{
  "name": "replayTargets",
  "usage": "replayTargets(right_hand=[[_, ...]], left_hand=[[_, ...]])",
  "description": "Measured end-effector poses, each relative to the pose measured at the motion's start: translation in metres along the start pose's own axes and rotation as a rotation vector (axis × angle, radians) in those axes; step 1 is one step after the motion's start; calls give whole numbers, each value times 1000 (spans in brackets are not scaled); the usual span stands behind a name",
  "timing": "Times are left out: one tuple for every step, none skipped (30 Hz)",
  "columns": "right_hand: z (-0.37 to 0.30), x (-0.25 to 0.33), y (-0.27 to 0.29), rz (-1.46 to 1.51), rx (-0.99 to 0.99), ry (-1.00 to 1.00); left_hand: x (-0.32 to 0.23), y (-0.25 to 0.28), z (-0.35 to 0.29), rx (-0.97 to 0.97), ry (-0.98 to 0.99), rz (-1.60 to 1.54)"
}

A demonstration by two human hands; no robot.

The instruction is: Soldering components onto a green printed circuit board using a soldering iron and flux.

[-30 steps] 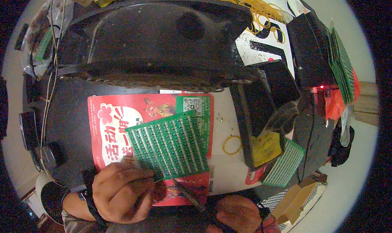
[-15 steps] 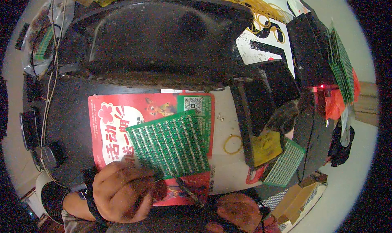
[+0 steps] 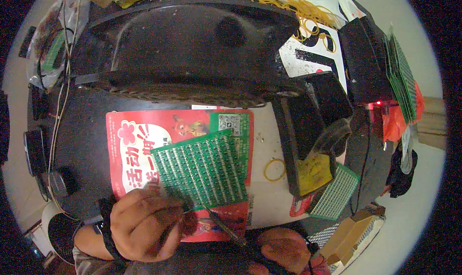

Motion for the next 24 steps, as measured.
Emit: replayTargets(right_hand=[[-7,-5,2,42,35,-32],[-13,-9,4,84,71,-64],[-18,-14,11,144,162,-108],[-21,-18,21,189,256,-143],[-17,-16,37,195,345,-164],[-13,-13,50,198,433,-188],[-13,-16,50,248,503,-228],[-14,-19,49,296,574,-267],[-7,-17,50,311,629,-298],[-3,-16,48,326,638,-317],[0,-16,47,340,645,-335],[1,-15,45,356,606,-340],[2,-14,44,364,565,-348],[4,-13,41,379,524,-352],[5,-12,38,393,483,-356],[6,-12,34,392,440,-291],[7,-13,29,389,395,-225],[7,-18,20,371,347,-90],[10,-16,11,325,291,-21],[12,-14,0,285,235,46],[18,-5,-12,214,171,48],[20,-3,-16,178,115,38],[25,1,-15,116,55,37],[27,2,-10,87,4,26]], left_hand=[[1,0,-2,0,20,16],[1,0,-5,-1,39,31],[2,0,-7,-3,57,46],[2,1,-7,5,69,46],[2,2,-5,-1,56,14],[2,3,-2,-7,43,-19],[1,2,-4,-6,52,-7],[1,1,-6,-5,60,4],[1,1,-7,-16,59,-4],[1,2,-7,-22,63,-7],[1,2,-7,-28,66,-11],[1,3,-7,-34,69,-13],[1,2,-6,-29,77,-24],[1,3,-6,-25,86,-29],[1,4,-5,-21,94,-33],[2,6,-5,-14,104,-45],[2,9,-4,-5,113,-54],[2,13,-3,3,122,-63],[1,16,-2,25,214,-80],[-1,22,-4,43,313,-91],[-1,25,-5,61,407,-104],[1,19,-7,-92,421,-94],[2,21,-4,-96,485,-166],[4,26,-2,-98,550,-238]])
Point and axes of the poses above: each hand's wrist, its own z-axis towards the middle knuckle, its own y-axis out of the back of the hand, x = y × z, the point moved 1 cm from there along z, towards the middle knuckle, and after that the axes turned 5 degrees about -x, right-handed, at the moved point
